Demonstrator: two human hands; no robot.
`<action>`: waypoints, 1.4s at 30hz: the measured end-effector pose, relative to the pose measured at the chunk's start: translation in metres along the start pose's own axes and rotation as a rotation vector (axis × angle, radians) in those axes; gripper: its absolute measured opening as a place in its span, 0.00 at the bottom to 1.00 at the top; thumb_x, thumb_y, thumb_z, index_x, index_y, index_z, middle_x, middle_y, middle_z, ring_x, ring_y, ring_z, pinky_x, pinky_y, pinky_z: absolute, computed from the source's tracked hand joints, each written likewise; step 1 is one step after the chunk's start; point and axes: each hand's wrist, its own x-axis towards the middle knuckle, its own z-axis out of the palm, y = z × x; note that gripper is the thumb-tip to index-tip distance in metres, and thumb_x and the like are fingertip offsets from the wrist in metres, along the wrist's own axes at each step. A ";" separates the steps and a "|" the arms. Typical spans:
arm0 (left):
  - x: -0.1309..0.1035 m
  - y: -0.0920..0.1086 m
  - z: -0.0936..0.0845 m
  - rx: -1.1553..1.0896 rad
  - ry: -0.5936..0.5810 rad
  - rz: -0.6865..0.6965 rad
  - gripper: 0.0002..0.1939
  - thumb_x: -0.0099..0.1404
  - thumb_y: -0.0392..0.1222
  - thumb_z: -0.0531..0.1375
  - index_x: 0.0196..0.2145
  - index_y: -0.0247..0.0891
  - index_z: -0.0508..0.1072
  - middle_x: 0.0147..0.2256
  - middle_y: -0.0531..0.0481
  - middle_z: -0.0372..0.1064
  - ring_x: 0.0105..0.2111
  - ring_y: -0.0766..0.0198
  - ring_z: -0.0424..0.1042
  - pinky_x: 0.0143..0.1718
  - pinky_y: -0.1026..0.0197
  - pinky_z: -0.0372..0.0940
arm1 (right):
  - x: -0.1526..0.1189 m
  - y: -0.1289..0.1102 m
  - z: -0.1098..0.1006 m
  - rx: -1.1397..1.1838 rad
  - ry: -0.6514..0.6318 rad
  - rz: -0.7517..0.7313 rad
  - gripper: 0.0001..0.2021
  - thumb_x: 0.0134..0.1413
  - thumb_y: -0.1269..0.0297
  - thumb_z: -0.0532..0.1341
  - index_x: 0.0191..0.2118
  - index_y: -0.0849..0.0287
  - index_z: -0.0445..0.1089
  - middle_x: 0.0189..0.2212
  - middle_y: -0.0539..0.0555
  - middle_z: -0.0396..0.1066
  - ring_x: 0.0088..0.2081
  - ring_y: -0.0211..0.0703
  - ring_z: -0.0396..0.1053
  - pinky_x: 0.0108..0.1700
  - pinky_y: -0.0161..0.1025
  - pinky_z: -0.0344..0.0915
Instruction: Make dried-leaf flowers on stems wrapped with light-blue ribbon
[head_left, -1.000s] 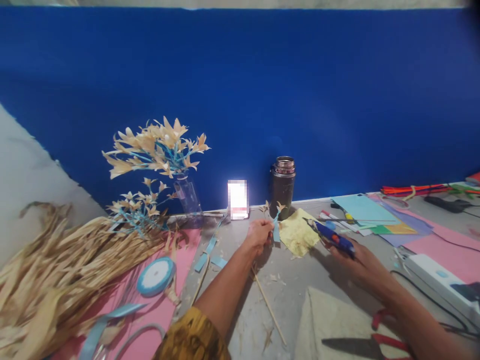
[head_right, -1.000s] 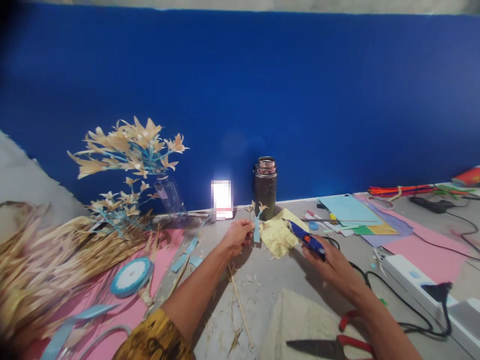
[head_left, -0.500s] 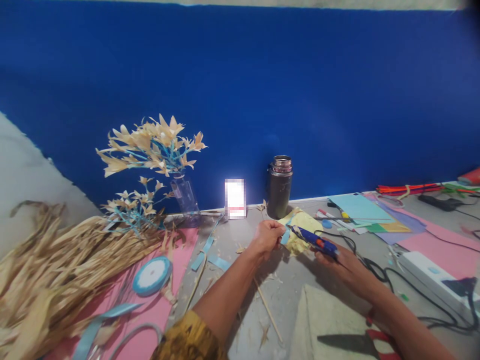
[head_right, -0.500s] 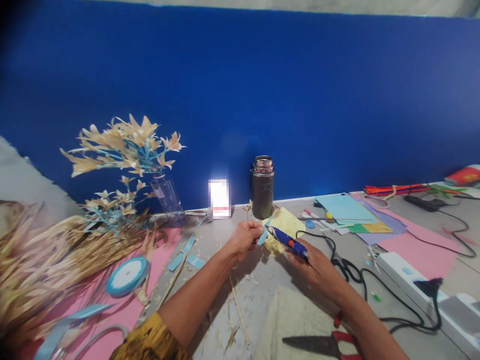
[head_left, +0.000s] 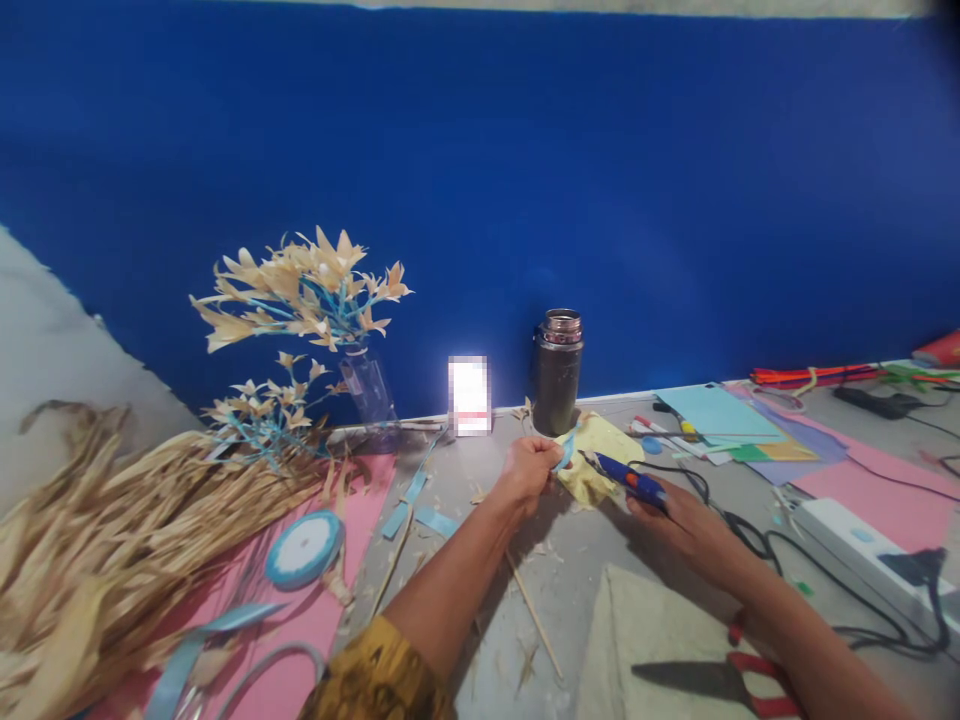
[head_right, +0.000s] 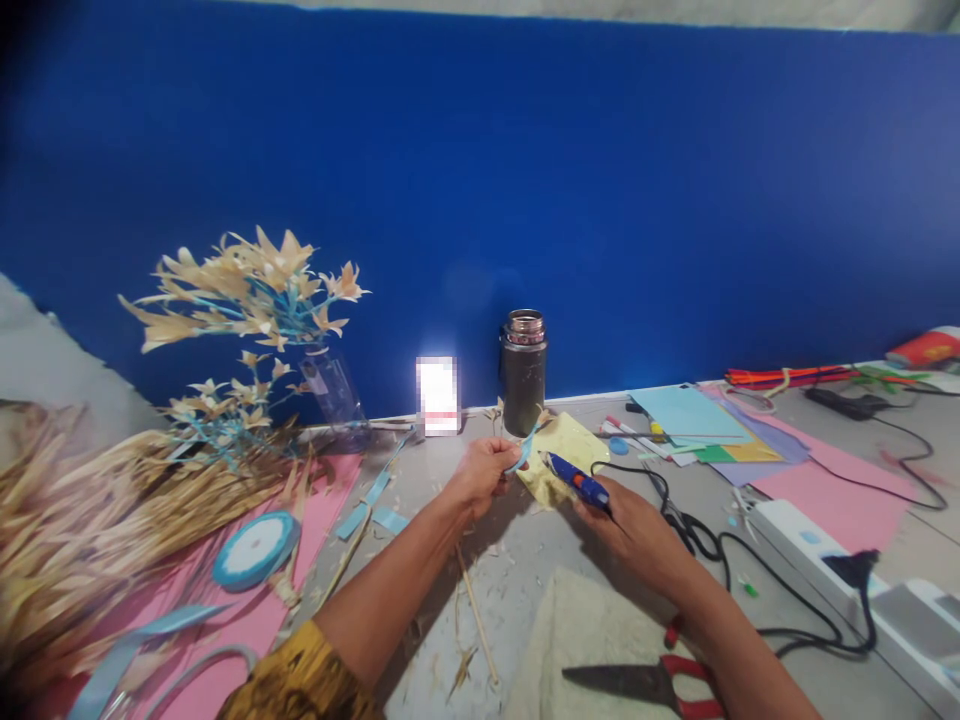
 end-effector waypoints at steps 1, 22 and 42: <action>0.000 0.000 0.000 0.002 0.004 0.001 0.10 0.54 0.40 0.67 0.23 0.33 0.70 0.21 0.52 0.68 0.14 0.77 0.50 0.15 0.69 0.42 | 0.000 0.002 -0.001 -0.007 0.017 0.010 0.22 0.61 0.46 0.51 0.43 0.58 0.74 0.41 0.61 0.78 0.42 0.56 0.74 0.46 0.48 0.69; -0.013 0.009 0.005 0.059 -0.039 0.076 0.10 0.55 0.41 0.65 0.24 0.33 0.70 0.22 0.51 0.69 0.17 0.75 0.54 0.17 0.70 0.49 | -0.005 0.042 -0.006 -0.350 0.023 0.034 0.15 0.51 0.60 0.60 0.43 0.59 0.76 0.41 0.61 0.76 0.44 0.56 0.73 0.45 0.45 0.65; -0.049 -0.008 0.041 0.113 -0.306 0.159 0.12 0.54 0.46 0.66 0.26 0.36 0.70 0.20 0.55 0.63 0.18 0.72 0.57 0.19 0.68 0.53 | 0.007 -0.002 0.005 1.092 0.335 0.255 0.16 0.41 0.52 0.75 0.26 0.58 0.74 0.24 0.49 0.69 0.26 0.36 0.62 0.28 0.35 0.62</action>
